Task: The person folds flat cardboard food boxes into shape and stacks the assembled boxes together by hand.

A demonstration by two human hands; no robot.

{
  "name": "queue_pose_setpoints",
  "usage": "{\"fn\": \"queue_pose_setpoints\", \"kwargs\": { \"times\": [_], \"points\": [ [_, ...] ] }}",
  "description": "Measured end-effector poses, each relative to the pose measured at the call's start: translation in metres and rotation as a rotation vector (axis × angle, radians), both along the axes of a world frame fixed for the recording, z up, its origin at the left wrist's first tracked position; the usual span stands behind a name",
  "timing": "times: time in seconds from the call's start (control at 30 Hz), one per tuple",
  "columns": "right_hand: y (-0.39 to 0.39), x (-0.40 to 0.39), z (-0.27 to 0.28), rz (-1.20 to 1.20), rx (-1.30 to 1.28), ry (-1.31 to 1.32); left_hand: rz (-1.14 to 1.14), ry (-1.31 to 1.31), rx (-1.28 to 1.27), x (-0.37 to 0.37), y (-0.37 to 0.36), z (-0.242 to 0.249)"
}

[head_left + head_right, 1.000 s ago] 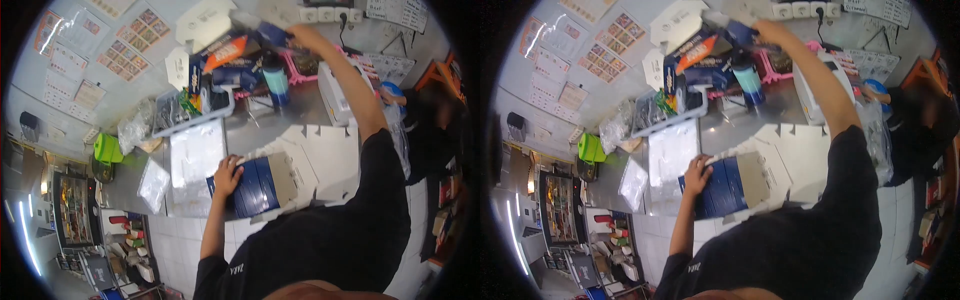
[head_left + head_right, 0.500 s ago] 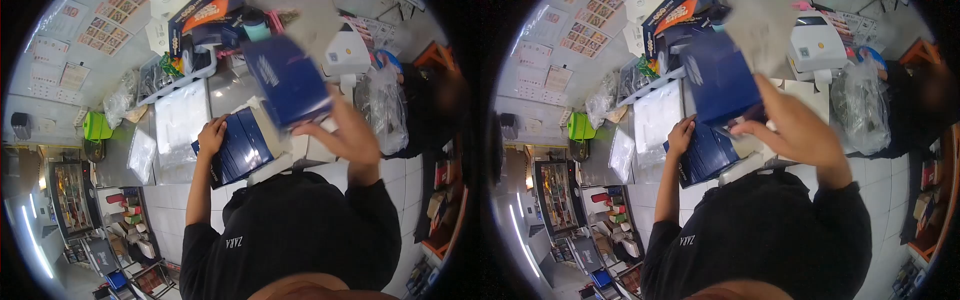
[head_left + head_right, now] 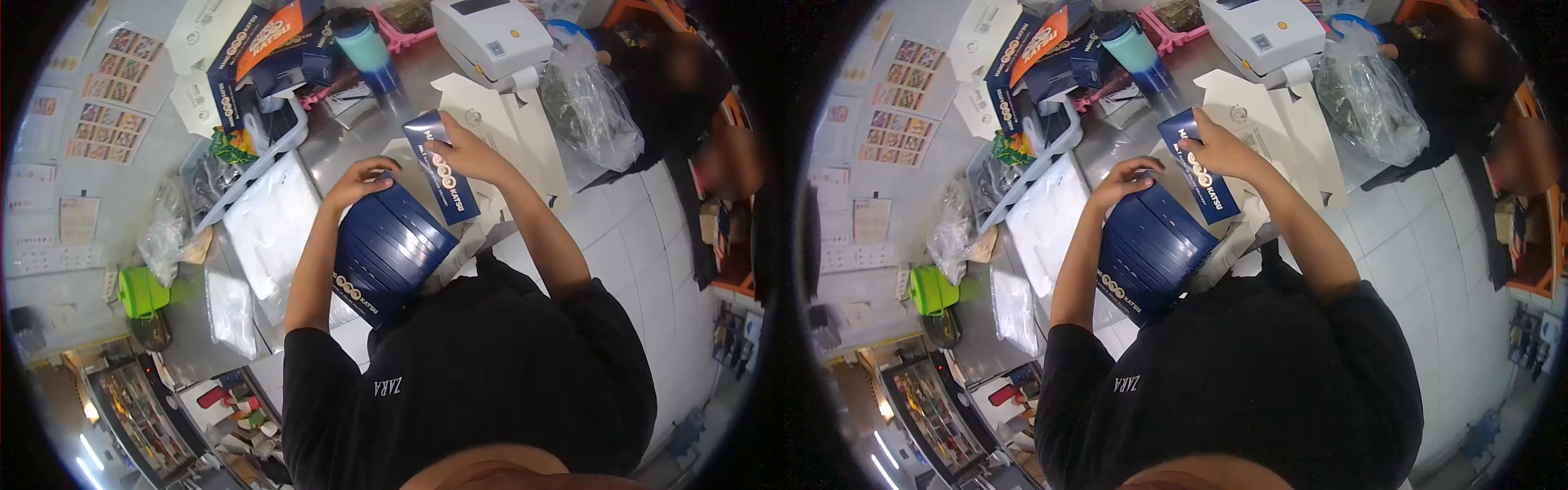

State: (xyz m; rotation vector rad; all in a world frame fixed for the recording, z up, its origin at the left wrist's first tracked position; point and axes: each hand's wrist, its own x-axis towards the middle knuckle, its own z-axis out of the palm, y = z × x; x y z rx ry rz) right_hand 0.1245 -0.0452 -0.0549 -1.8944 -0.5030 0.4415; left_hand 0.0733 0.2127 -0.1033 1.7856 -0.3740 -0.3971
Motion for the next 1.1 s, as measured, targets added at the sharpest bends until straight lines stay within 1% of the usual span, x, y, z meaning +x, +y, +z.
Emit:
{"fn": "queue_pose_setpoints", "kwargs": {
  "times": [0.03, 0.13, 0.17, 0.27, 0.3, 0.37, 0.4, 0.43, 0.47, 0.53, 0.57, 0.67, 0.7, 0.8, 0.9, 1.0, 1.1],
  "points": [
    [0.002, -0.005, 0.002, 0.01, 0.041, 0.018, -0.091, 0.055, -0.103, 0.002, -0.005, -0.005],
    [0.006, -0.02, -0.029, 0.082, 0.027, 0.467, 0.074, 0.429, -0.247, 0.002, -0.006, -0.01],
    [0.006, -0.026, -0.043, 0.031, 0.122, 0.607, 0.052, 0.407, -0.236, 0.006, -0.005, -0.02],
    [0.0, -0.035, -0.034, -0.022, 0.171, 0.581, 0.083, 0.351, -0.307, 0.007, -0.008, -0.025],
    [0.0, -0.041, -0.014, 0.018, 0.137, 0.505, 0.078, 0.35, -0.328, 0.007, -0.009, -0.027],
    [0.002, -0.033, -0.044, 0.078, -0.152, -0.144, 0.075, 0.347, -0.372, 0.006, -0.01, -0.029],
    [0.005, -0.031, -0.05, 0.119, -0.29, -0.476, 0.081, 0.393, -0.418, 0.003, -0.012, -0.026],
    [0.005, -0.028, -0.054, 0.019, -0.068, -0.554, 0.089, 0.432, -0.465, 0.001, -0.014, -0.022],
    [0.004, -0.024, -0.056, 0.055, 0.004, -0.414, 0.098, 0.467, -0.51, 0.0, -0.015, -0.017],
    [0.003, -0.018, -0.055, 0.12, 0.148, -0.126, 0.062, 0.417, -0.564, -0.003, -0.017, -0.021],
    [0.006, -0.02, -0.057, 0.149, 0.265, 0.12, 0.039, 0.394, -0.585, -0.003, -0.017, -0.023],
    [0.006, -0.028, -0.05, 0.211, 0.335, 0.311, 0.023, 0.399, -0.633, -0.009, -0.017, -0.022],
    [0.006, -0.031, -0.042, 0.219, 0.314, 0.305, 0.035, 0.406, -0.631, -0.012, -0.019, -0.017],
    [0.001, -0.033, -0.031, 0.318, 0.231, 0.154, 0.06, 0.421, -0.617, -0.021, -0.024, -0.004],
    [-0.007, -0.042, -0.007, 0.384, 0.098, 0.032, 0.062, 0.404, -0.607, -0.033, -0.032, 0.006],
    [-0.017, -0.047, 0.007, 0.427, 0.081, 0.025, 0.066, 0.361, -0.579, -0.045, -0.043, 0.024],
    [-0.019, -0.052, 0.013, 0.469, 0.098, -0.122, 0.08, 0.301, -0.535, -0.053, -0.053, 0.032]
  ]
}}
